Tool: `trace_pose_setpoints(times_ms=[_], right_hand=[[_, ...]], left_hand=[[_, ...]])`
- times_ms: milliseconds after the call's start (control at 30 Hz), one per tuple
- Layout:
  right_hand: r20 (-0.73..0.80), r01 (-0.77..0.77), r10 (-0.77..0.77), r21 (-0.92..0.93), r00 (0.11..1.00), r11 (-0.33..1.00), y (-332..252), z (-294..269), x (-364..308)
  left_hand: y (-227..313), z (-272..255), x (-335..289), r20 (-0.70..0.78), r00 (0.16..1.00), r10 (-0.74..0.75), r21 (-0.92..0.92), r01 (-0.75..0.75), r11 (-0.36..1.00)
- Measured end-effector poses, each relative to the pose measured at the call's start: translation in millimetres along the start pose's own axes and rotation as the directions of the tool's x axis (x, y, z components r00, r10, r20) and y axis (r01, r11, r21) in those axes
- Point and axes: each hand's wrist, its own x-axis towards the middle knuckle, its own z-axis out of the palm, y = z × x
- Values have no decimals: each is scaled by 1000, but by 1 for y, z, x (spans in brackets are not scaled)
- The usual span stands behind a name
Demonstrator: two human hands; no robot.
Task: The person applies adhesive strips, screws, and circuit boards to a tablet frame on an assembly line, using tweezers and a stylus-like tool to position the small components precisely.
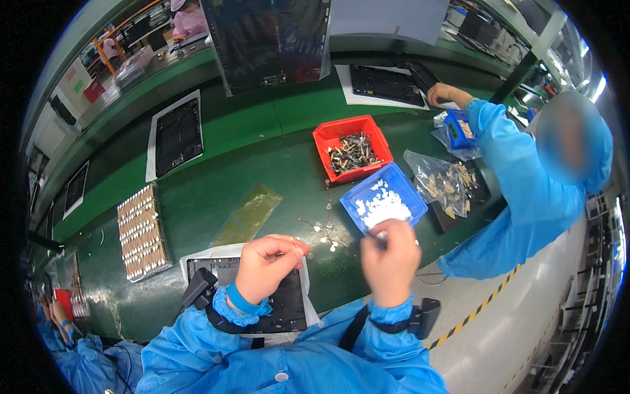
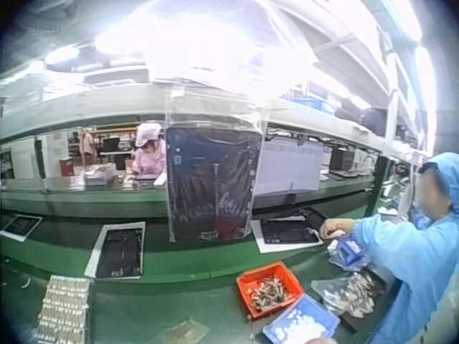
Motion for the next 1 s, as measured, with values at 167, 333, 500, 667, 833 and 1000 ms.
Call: trace_pose_setpoints(times_ms=[167,333,500,667,833,1000], right_hand=[[103,64,-81,161,991,985,-8,-6,-5],[252,69,-217,490,943,869,-45,17,-37],[353,-50,-149,496,924,867,-51,20,-57],[705,-355,-45,410,707,840,-39,22,-100],[838,-352,-3,232,545,907,-49,19,-136],[829,-199,-62,205,556,958,-55,31,-145]], left_hand=[[4,-6,-4,-26,983,-184,-204,176,963],[4,-9,-21,-3,987,-163,-193,159,968],[10,-32,-39,75,997,-7,-68,12,998],[7,-105,-33,200,911,361,826,-355,438],[-26,-142,-33,214,907,363,944,-288,164],[-35,-145,-36,180,911,371,952,-257,169]])
